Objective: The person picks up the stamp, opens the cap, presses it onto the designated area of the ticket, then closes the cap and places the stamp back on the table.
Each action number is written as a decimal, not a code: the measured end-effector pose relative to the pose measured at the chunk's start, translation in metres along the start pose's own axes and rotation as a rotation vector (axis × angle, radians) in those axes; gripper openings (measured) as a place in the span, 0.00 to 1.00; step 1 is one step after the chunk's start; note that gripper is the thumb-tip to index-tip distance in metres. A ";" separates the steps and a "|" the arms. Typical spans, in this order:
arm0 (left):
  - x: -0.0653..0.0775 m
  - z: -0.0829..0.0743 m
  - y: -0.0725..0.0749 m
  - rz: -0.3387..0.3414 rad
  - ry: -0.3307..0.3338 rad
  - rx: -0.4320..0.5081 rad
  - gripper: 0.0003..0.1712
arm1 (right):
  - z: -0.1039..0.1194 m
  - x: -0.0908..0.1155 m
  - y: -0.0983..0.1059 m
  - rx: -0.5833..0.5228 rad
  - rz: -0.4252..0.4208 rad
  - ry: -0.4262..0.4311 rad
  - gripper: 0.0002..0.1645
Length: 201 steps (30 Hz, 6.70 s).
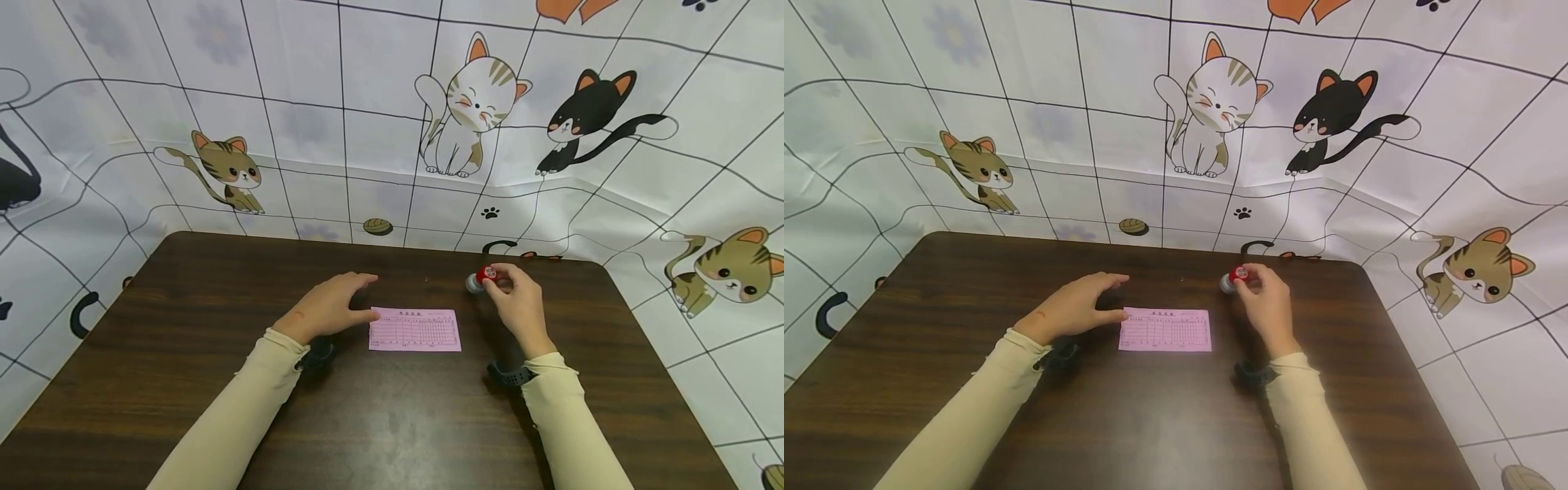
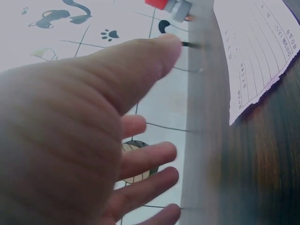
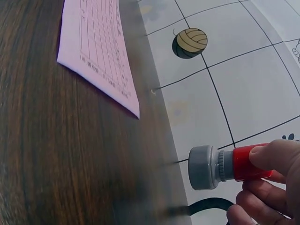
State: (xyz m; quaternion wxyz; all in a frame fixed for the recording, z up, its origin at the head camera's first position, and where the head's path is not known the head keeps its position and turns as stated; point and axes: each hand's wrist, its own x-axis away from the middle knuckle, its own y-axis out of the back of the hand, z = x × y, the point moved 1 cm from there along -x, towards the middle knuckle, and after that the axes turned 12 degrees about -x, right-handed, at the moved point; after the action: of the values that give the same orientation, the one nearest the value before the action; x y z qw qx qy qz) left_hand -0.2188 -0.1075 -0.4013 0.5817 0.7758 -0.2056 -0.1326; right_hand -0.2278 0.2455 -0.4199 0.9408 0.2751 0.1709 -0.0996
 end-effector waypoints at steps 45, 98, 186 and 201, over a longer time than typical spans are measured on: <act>-0.001 -0.024 0.017 -0.286 -0.071 0.063 0.41 | 0.050 0.006 -0.026 -0.562 0.073 0.013 0.19; -0.006 -0.044 0.014 -0.367 -0.152 0.034 0.25 | 0.073 0.019 -0.037 -0.333 0.383 0.251 0.28; -0.003 -0.046 0.017 -0.455 -0.210 -0.058 0.25 | 0.077 0.024 -0.040 -0.166 0.298 0.397 0.18; -0.001 -0.048 0.020 -0.455 -0.223 -0.038 0.24 | 0.079 0.024 -0.039 -0.160 0.310 0.423 0.19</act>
State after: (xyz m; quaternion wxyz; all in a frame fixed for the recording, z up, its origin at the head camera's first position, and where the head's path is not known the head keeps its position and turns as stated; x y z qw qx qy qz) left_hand -0.2018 -0.0713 -0.3686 0.5251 0.7716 -0.0862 -0.3485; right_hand -0.1959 0.1672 -0.3859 0.9070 0.2373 0.3268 0.1190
